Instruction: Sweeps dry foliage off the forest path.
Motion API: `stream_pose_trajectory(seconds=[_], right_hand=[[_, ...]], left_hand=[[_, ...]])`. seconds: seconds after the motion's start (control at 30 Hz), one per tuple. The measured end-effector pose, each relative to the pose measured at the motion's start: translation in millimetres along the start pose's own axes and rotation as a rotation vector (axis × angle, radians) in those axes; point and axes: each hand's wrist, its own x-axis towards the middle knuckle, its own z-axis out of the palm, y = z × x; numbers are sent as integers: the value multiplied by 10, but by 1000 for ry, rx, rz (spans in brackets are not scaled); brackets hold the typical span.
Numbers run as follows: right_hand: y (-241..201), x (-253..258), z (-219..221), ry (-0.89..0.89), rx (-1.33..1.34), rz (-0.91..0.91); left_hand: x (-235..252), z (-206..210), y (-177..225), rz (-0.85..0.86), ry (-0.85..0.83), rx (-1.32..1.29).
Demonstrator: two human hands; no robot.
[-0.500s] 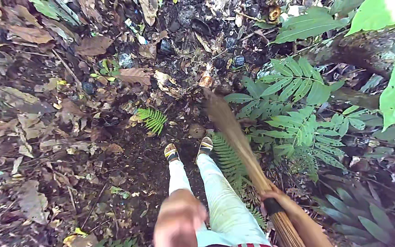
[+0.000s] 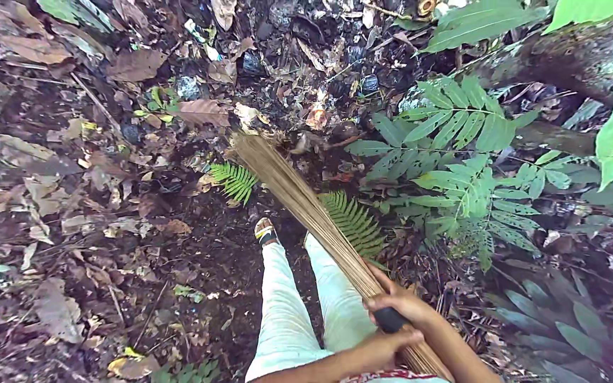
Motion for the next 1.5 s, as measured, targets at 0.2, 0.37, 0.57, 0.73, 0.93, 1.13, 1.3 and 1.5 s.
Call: stream_pose_trajectory(seconds=[0.2,0.37,0.57,0.73,0.93,1.13,1.3,1.5], right_hand=[[445,205,-98,631,435,-77],[34,753,-154,444,332,-14],[315,-33,53,284,306,-104],[284,606,85,633,542,-61],[-46,689,93,279,302,-104],[64,638,135,523,499,-183],[-404,1625,256,345,73,-47],[-677,1630,766,-332,-564,-39]], left_hand=[[402,-106,210,-331,181,-87],[524,-241,502,-143,468,-134],[99,303,2,-158,515,31],[391,-366,558,-383,317,55],[290,-166,446,-73,630,-23],[278,-346,646,-252,400,133],[378,-981,958,40,551,-94],[262,-634,533,467,977,-472]])
